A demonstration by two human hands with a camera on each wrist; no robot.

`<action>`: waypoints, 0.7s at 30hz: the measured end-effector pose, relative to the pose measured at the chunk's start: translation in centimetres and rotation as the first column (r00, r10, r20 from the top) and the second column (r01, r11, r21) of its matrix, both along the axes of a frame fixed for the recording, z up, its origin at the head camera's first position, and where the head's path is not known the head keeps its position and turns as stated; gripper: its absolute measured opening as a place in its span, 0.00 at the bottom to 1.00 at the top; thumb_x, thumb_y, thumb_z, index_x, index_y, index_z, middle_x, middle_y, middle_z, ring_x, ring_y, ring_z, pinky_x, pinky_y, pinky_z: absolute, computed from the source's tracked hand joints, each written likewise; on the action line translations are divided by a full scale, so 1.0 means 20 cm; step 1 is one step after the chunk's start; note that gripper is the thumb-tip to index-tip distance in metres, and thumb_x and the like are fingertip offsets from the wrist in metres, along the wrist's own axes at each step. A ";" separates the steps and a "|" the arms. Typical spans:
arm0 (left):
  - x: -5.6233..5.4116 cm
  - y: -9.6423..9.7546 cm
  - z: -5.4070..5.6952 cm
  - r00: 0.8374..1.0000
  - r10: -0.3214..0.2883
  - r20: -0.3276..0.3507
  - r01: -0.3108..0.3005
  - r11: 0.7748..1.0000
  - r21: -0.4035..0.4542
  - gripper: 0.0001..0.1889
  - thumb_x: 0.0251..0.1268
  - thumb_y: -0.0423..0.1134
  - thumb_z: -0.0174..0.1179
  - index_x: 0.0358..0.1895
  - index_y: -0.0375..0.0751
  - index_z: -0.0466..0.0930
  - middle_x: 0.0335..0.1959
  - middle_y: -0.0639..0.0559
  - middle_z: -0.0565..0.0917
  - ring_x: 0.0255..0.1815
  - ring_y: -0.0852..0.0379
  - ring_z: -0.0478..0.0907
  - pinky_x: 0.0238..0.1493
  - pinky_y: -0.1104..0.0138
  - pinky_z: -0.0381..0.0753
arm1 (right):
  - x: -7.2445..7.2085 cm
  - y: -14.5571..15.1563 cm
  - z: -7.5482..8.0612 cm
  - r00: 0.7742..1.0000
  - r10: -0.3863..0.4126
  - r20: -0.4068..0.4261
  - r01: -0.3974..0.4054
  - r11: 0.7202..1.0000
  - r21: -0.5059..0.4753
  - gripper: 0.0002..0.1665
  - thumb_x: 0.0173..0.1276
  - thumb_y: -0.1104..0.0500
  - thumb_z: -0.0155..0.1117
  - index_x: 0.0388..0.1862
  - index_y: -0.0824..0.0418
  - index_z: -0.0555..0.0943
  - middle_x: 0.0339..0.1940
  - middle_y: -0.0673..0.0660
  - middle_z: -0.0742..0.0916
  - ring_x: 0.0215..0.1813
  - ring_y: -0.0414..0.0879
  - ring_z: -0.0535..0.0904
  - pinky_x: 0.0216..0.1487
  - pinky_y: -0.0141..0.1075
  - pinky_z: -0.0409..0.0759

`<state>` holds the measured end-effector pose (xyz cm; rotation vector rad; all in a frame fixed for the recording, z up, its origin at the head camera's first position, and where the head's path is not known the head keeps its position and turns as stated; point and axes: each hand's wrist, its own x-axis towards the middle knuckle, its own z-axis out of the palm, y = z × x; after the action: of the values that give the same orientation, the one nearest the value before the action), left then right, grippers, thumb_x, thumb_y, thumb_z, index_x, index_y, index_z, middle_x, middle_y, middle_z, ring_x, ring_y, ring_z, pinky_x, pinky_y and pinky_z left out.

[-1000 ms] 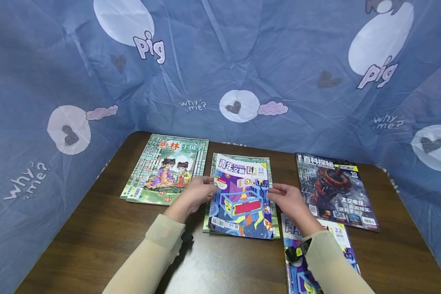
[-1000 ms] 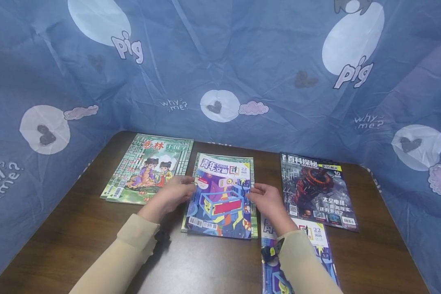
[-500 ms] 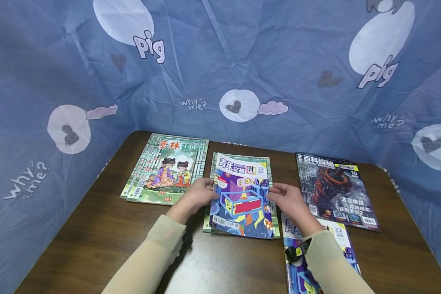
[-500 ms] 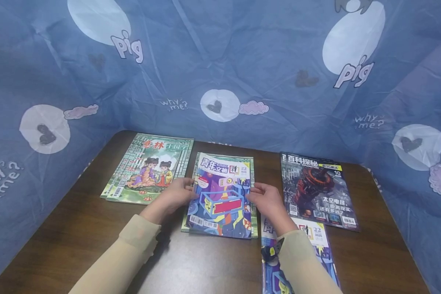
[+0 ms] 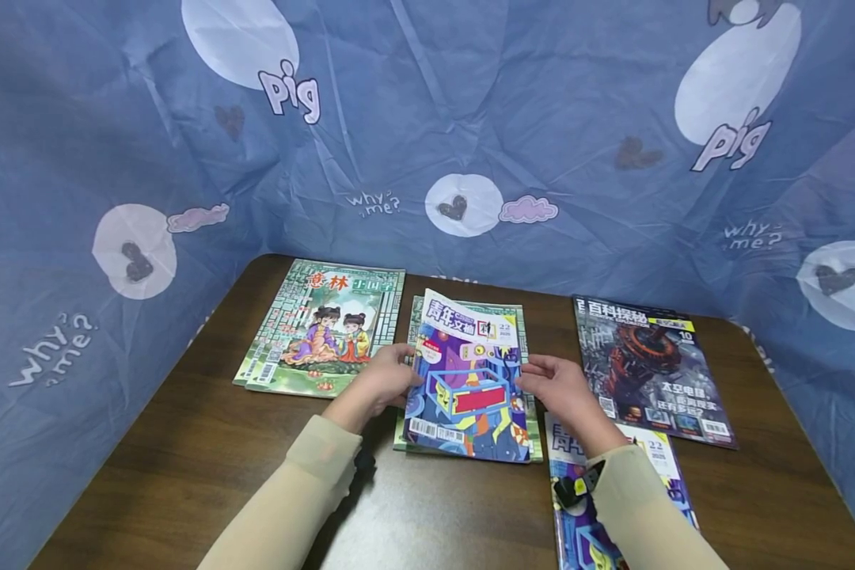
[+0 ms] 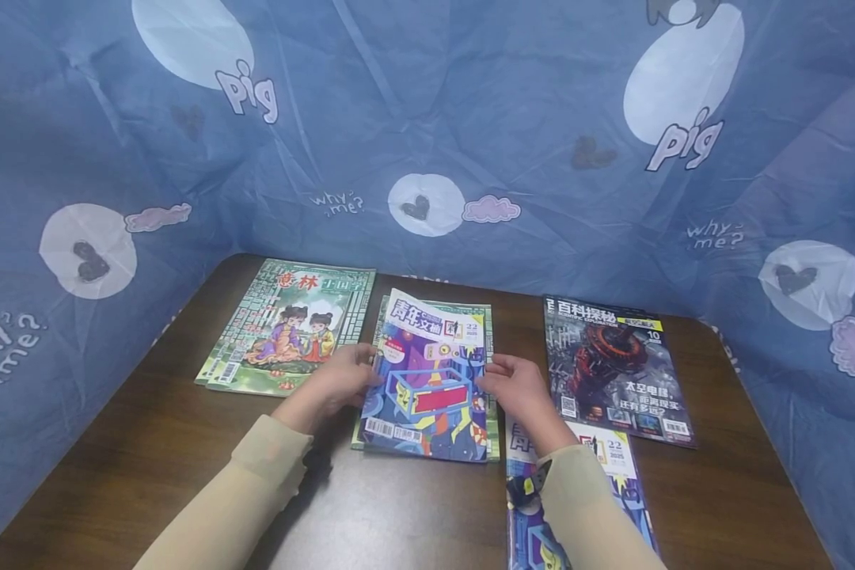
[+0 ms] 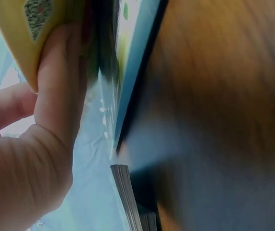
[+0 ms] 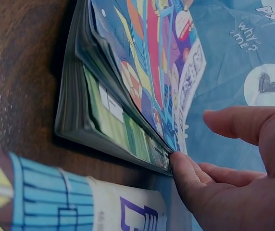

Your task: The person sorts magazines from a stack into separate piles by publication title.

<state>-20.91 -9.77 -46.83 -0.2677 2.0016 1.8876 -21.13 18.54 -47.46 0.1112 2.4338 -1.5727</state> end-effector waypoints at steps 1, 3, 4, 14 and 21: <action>0.00 0.00 0.00 1.000 0.006 -0.004 -0.006 1.000 0.003 0.33 0.61 0.16 0.56 0.72 0.27 0.62 0.52 0.33 0.77 0.28 0.48 0.83 0.30 0.56 0.87 | 0.00 0.00 0.00 1.000 0.003 -0.003 -0.003 1.000 -0.003 0.37 0.72 0.61 0.66 0.73 0.75 0.66 0.64 0.71 0.79 0.66 0.62 0.75 0.66 0.52 0.72; 0.00 0.00 -0.01 1.000 0.017 -0.011 -0.017 1.000 0.011 0.33 0.61 0.17 0.57 0.71 0.28 0.64 0.52 0.34 0.76 0.28 0.50 0.83 0.30 0.57 0.87 | 0.00 0.00 0.00 1.000 0.005 -0.004 -0.005 1.000 -0.006 0.36 0.72 0.61 0.66 0.73 0.75 0.66 0.64 0.71 0.79 0.65 0.62 0.75 0.66 0.52 0.72; 0.00 -0.01 -0.01 1.000 0.020 -0.015 -0.019 1.000 0.020 0.32 0.61 0.17 0.57 0.71 0.28 0.65 0.51 0.34 0.77 0.28 0.50 0.83 0.30 0.57 0.87 | 0.00 0.00 0.01 1.000 0.005 -0.002 -0.005 1.000 -0.008 0.36 0.72 0.61 0.66 0.73 0.75 0.66 0.64 0.71 0.79 0.66 0.61 0.75 0.66 0.52 0.72; 0.01 -0.03 0.00 0.999 0.047 0.008 -0.047 0.979 0.197 0.30 0.62 0.17 0.55 0.70 0.31 0.66 0.39 0.37 0.84 0.29 0.50 0.85 0.33 0.58 0.87 | 0.00 0.02 0.01 0.999 0.011 0.050 -0.007 0.998 -0.067 0.44 0.72 0.57 0.68 0.77 0.73 0.60 0.69 0.72 0.75 0.67 0.61 0.74 0.67 0.53 0.71; 0.03 0.00 0.04 1.000 0.016 -0.010 -0.013 0.967 0.253 0.30 0.63 0.17 0.55 0.70 0.30 0.65 0.37 0.39 0.86 0.29 0.50 0.85 0.33 0.58 0.87 | 0.00 0.07 0.03 0.993 0.078 0.092 -0.055 0.971 -0.233 0.46 0.70 0.58 0.71 0.78 0.72 0.58 0.66 0.71 0.78 0.54 0.55 0.84 0.53 0.44 0.83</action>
<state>-20.31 -9.77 -46.03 -0.2009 1.7445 2.1314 -21.20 19.96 -46.93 0.0639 2.1396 -1.7606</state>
